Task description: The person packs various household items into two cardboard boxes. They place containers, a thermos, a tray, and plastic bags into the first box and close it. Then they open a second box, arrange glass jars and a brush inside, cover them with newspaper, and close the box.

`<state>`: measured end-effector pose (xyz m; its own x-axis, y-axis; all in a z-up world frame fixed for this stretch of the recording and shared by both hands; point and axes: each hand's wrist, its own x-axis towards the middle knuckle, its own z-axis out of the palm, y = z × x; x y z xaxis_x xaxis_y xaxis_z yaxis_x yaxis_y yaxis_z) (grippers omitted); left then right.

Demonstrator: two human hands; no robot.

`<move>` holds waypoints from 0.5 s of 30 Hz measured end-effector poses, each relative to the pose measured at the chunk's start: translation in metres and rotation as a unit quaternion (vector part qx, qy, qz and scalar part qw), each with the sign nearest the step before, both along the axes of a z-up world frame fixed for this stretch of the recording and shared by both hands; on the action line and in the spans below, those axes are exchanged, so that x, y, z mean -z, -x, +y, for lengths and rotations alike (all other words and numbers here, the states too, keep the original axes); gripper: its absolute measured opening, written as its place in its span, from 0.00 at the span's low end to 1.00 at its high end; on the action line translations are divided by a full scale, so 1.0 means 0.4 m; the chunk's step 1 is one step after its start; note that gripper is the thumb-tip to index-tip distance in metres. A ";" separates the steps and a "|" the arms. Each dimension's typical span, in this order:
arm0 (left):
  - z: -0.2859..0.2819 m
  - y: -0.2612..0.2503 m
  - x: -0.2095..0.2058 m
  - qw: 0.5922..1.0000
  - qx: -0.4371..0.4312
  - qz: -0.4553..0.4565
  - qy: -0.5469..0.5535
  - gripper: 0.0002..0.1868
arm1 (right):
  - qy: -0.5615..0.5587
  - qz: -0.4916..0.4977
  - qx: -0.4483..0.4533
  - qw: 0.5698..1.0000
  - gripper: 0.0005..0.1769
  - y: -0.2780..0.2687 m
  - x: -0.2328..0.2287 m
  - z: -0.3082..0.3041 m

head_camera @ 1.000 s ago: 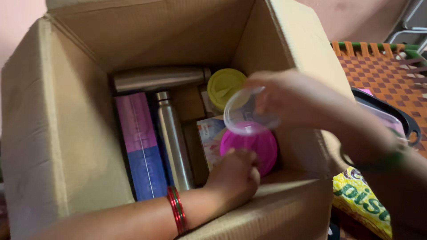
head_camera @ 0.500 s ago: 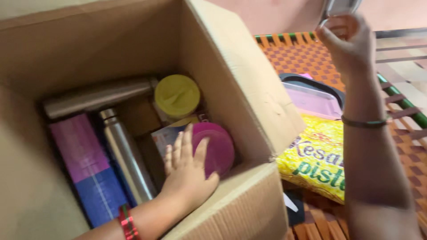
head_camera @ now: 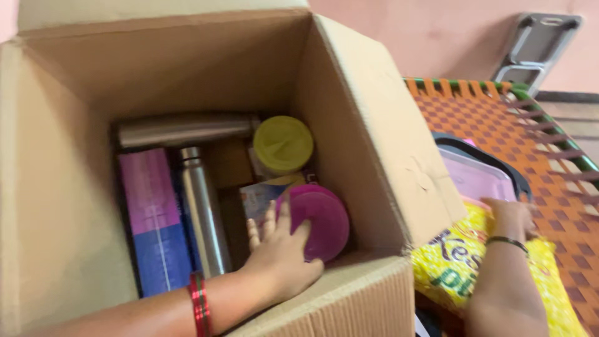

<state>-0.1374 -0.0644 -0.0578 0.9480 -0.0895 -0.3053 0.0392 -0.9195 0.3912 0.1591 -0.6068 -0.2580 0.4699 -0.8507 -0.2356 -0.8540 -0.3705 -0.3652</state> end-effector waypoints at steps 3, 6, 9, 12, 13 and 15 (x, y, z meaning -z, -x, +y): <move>0.003 0.011 0.000 1.000 -0.001 0.004 0.001 0.43 | -0.080 -0.058 0.095 0.991 0.79 -0.006 -0.008 0.009; 0.004 0.009 0.004 1.000 0.000 0.004 0.011 0.44 | -0.112 -0.125 0.106 0.980 0.68 -0.024 -0.023 0.011; 0.006 0.009 0.009 1.000 0.006 -0.003 0.014 0.44 | -0.149 -0.190 0.126 0.962 0.58 -0.029 -0.046 -0.011; 0.009 0.008 0.005 1.000 0.010 -0.013 0.013 0.45 | -0.069 -0.228 0.112 0.965 0.54 -0.022 -0.052 -0.011; 0.009 0.007 0.006 1.000 0.012 -0.013 0.011 0.45 | -0.042 -0.247 0.102 0.963 0.53 -0.018 -0.045 -0.005; 0.010 0.007 0.007 1.000 0.012 -0.012 0.006 0.45 | -0.004 -0.298 0.077 0.951 0.51 -0.015 -0.049 -0.002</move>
<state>-0.1401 -0.0604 -0.0607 0.9528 -0.1160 -0.2806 0.0073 -0.9151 0.4032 0.1650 -0.6075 -0.2385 0.3918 -0.9196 0.0272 -0.5385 -0.2533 -0.8036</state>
